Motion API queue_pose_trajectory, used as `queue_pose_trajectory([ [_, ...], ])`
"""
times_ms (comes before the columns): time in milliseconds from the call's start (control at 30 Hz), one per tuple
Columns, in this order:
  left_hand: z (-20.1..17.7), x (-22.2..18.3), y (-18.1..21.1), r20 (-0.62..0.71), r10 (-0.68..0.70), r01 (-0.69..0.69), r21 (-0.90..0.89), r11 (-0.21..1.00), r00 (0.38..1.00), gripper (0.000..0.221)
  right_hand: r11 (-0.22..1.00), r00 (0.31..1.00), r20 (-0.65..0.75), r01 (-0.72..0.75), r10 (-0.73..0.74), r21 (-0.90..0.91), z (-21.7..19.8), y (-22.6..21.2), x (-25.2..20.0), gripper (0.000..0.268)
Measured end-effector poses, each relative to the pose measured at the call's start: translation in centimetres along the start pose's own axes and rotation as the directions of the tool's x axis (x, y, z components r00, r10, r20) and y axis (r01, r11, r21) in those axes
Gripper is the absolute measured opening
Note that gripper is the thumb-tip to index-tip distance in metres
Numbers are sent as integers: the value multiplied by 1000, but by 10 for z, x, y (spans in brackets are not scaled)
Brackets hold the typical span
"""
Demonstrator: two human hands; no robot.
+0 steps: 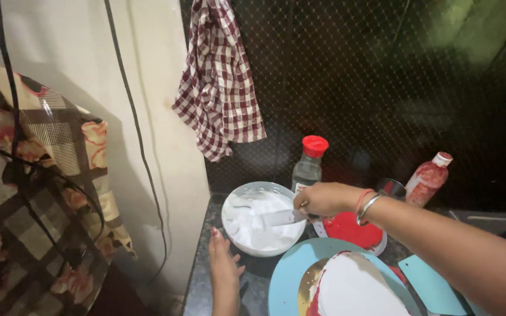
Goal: Frosting a heart-shaped cake with white icing.
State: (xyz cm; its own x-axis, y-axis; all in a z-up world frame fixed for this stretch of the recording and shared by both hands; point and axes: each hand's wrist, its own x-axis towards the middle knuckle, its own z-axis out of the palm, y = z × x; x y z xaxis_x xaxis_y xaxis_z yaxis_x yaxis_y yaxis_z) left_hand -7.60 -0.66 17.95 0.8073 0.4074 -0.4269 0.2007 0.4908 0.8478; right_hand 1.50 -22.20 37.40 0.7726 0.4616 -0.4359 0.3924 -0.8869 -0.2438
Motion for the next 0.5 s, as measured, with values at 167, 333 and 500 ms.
queue_pose_trajectory([
  [167, 7, -16, 10, 2, -26, 26, 8, 1000, 1000, 93, 926, 963, -75, 225, -259, -305, 22, -10, 14, 27],
  [333, 0, 0, 2, 31, -4, 3, 31, 1000, 1000, 98, 936, 941, 15, 337, -337, -104, 22, 7, 33, 29],
  [500, -9, 9, -16, 57, -20, 21, -10, 1000, 998, 103, 865, 978, 177, 10, -113, 501, -4, 16, -3, 32],
])
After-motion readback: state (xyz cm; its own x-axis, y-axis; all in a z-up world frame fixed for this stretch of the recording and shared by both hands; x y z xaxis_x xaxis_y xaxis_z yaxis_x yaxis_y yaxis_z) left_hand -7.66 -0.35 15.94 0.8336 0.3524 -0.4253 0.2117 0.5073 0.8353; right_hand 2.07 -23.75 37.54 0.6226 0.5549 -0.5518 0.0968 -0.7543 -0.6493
